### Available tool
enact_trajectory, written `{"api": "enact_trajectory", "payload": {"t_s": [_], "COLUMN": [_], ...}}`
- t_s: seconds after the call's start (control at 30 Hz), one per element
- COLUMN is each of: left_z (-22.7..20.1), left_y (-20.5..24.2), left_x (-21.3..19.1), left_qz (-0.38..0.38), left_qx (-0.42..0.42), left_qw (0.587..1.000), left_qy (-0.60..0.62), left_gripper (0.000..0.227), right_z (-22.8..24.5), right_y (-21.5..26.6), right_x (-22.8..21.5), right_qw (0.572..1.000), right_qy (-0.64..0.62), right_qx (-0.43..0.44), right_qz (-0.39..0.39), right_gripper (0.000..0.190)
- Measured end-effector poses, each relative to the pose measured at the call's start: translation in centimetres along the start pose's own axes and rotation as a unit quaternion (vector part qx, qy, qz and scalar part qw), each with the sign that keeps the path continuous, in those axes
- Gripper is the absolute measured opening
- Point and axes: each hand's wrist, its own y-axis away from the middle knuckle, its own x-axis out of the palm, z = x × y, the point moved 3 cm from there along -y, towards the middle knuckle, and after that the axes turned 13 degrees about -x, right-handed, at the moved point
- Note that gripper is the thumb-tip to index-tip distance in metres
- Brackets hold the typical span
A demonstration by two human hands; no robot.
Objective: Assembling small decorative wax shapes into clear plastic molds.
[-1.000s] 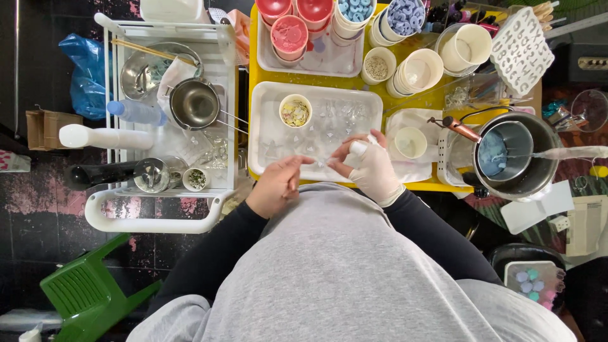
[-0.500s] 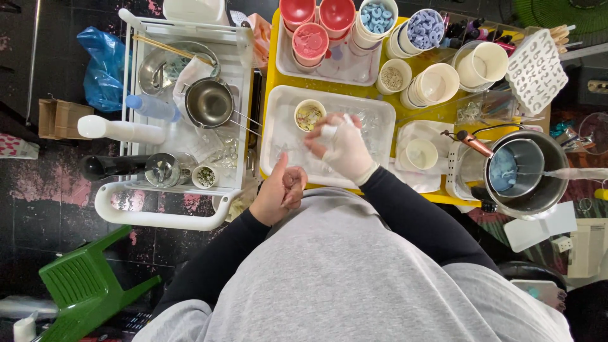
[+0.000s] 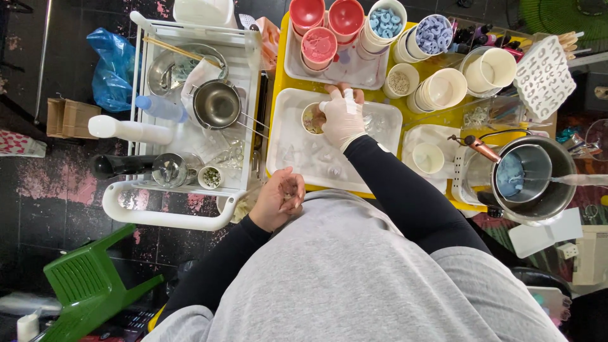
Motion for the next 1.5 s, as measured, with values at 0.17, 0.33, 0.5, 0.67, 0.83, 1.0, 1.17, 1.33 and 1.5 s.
{"api": "enact_trajectory", "payload": {"t_s": [0.17,0.33,0.5,0.67,0.83,1.0,1.17,1.33,1.5], "left_z": [0.0,0.3,-0.5,-1.6,-2.1,-1.8,-1.3,-1.1,-0.8], "left_y": [-0.4,-1.0,-0.8,-1.7,-2.6,-3.7,-3.8,-4.1,-4.7], "left_x": [-0.3,-0.7,0.5,1.1,2.6,5.8,8.0,9.9,10.7], "left_qz": [0.016,0.031,-0.045,-0.045,-0.095,-0.100,-0.022,0.011,0.040], "left_qx": [-0.001,-0.004,-0.006,0.059,0.069,0.074,0.096,0.080,0.064], "left_qw": [1.000,0.999,0.999,0.996,0.979,0.938,0.920,0.904,0.896], "left_qy": [0.014,0.024,-0.011,-0.052,-0.164,-0.323,-0.380,-0.420,-0.438], "left_gripper": [0.057,0.054,0.036,0.020,0.016,0.016,0.019,0.019,0.020], "right_z": [-0.2,-0.3,-0.5,0.1,1.8,3.9,4.5,4.2,4.3], "right_y": [0.2,0.6,1.2,3.3,7.5,10.7,12.6,14.6,16.1], "right_x": [-0.1,-1.0,-1.8,-4.5,-7.6,-11.0,-13.0,-13.5,-14.2], "right_qw": [1.000,0.999,0.995,0.975,0.949,0.931,0.927,0.937,0.922], "right_qy": [-0.001,-0.011,-0.086,-0.190,-0.295,-0.343,-0.340,-0.317,-0.357], "right_qx": [0.003,-0.001,0.039,0.093,0.108,0.122,0.157,0.147,0.145], "right_qz": [-0.009,-0.034,-0.043,-0.060,-0.021,0.015,0.022,-0.017,-0.039], "right_gripper": [0.017,0.023,0.017,0.019,0.018,0.017,0.020,0.021,0.021]}}
